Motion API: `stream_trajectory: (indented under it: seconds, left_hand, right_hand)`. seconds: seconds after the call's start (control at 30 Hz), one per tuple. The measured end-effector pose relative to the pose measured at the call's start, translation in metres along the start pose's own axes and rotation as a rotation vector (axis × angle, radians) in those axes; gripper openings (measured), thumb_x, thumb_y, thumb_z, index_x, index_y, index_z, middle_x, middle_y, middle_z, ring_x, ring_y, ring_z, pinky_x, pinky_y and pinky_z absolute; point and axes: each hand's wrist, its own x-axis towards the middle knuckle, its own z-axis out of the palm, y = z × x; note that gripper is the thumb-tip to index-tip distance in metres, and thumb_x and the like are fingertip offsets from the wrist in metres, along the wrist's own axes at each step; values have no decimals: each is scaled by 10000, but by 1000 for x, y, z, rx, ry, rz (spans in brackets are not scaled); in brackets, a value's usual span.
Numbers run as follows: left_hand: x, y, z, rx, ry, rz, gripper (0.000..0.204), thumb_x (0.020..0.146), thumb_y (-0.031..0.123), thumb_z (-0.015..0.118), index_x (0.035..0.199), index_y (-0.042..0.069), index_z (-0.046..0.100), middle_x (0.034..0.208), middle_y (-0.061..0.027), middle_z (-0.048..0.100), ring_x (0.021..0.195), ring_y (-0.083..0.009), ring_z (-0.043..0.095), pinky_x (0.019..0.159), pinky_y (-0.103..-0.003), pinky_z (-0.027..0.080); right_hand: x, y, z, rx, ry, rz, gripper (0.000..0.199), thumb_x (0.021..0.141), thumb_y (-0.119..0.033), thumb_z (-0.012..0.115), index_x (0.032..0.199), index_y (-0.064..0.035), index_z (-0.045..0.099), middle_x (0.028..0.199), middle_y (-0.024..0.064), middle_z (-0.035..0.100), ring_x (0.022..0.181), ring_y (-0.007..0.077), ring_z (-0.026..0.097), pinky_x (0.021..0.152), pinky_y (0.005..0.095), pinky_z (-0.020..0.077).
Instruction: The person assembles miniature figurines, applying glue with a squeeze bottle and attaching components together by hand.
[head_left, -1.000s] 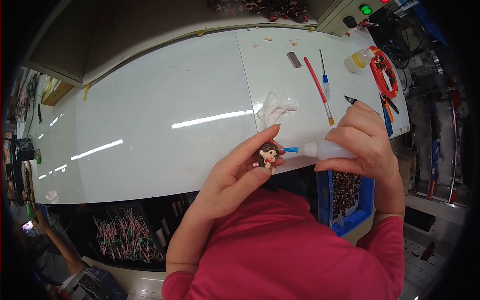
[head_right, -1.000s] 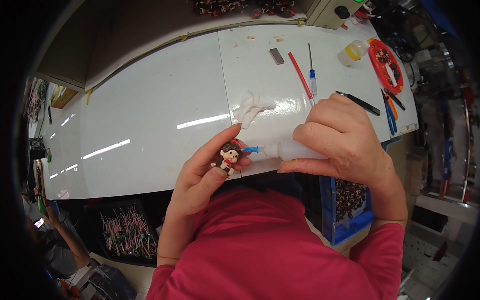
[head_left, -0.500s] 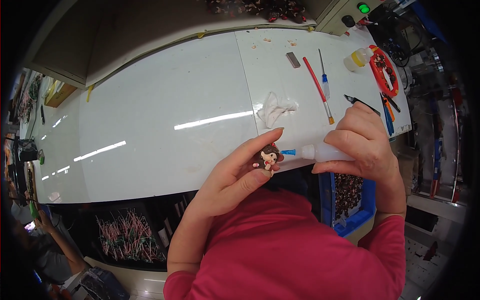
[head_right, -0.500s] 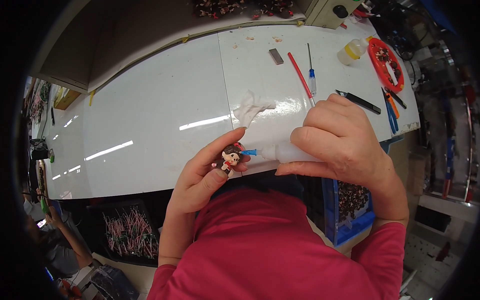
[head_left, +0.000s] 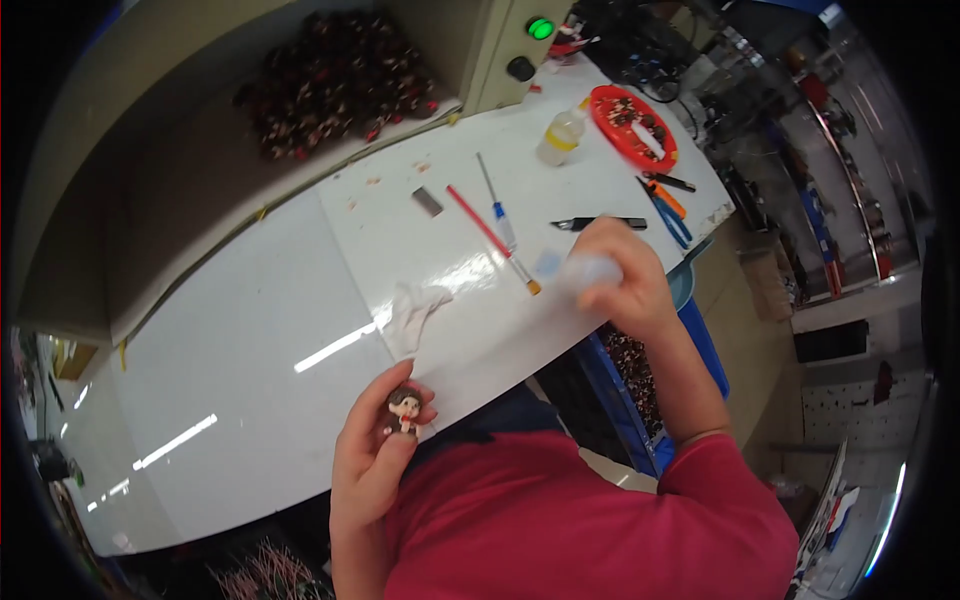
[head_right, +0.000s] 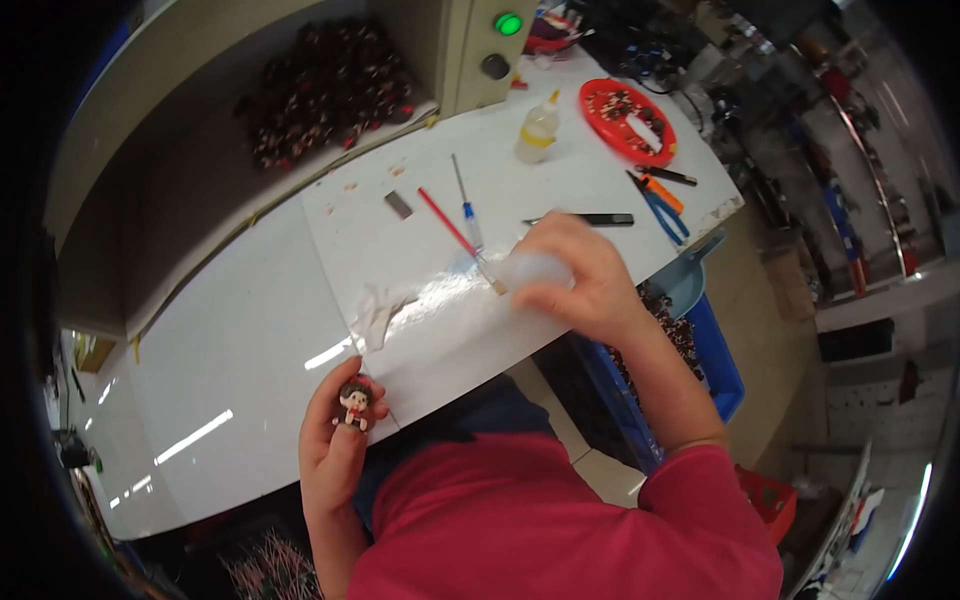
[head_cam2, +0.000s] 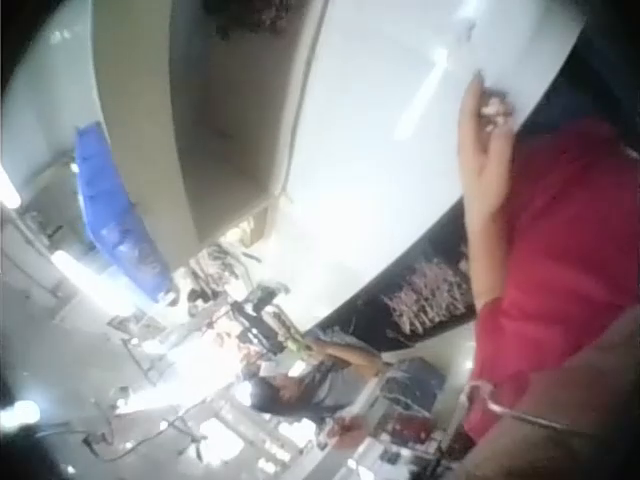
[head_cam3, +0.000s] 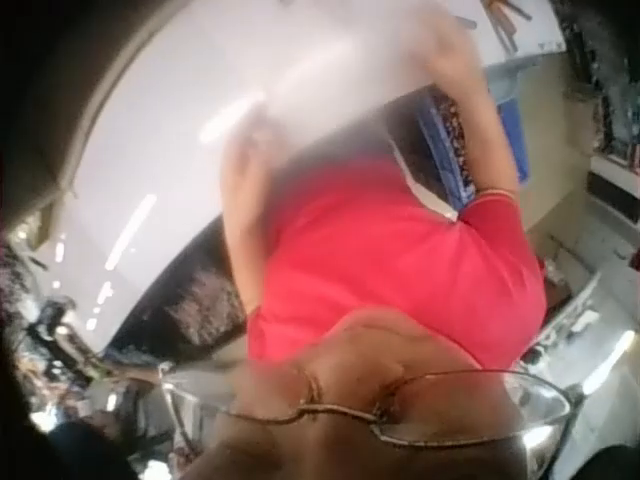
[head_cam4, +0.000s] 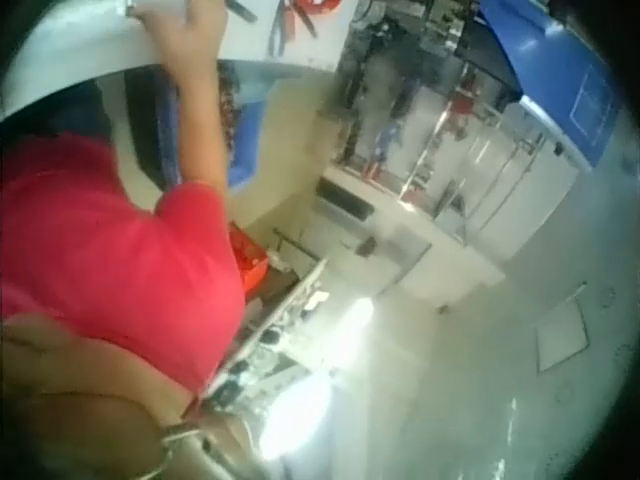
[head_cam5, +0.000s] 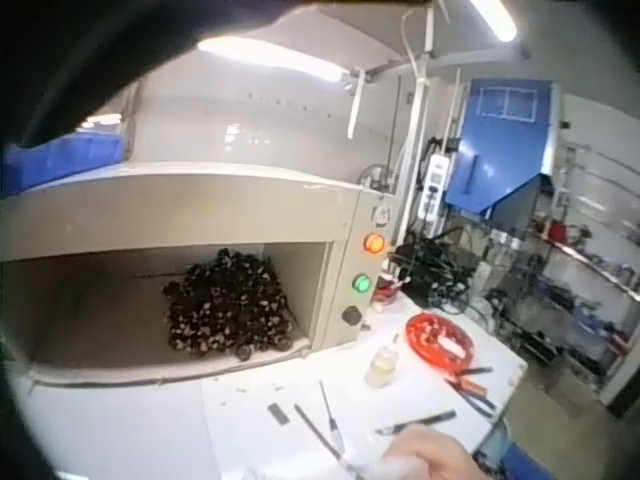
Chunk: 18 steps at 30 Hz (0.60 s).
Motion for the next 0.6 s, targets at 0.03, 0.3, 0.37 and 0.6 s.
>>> stream_trajectory:
  seconds: [0.03,0.3,0.37,0.6]
  left_hand:
    - [0,0,3,0,-23,5,494,872,41,483,1348,-21,365,1159,-122,488,1051,-186,508,950,-341,415]
    - [3,2,16,-18,50,-9,598,870,11,495,1407,-3,232,1191,-144,487,1099,-201,507,966,-330,398]
    - [2,1,13,-4,67,-8,610,870,-4,488,1414,6,214,1197,-145,487,1102,-204,510,963,-327,397]
    - [2,0,5,-12,95,8,685,892,175,537,1435,25,149,1143,-179,552,1066,-269,569,916,-365,447]
  right_hand:
    - [-8,11,-4,17,272,115,311,746,-222,726,938,-12,600,750,40,538,715,174,538,662,292,430]
    - [-33,128,-55,-365,451,546,324,822,-217,652,1056,-14,560,837,46,548,735,151,513,637,280,423]
    - [-31,123,-53,-381,442,665,427,806,-234,671,1138,-9,525,987,90,588,863,177,555,735,296,443]
    - [-14,-6,33,-291,391,158,596,743,-134,717,1265,-30,448,1230,130,514,1103,226,499,932,352,389]
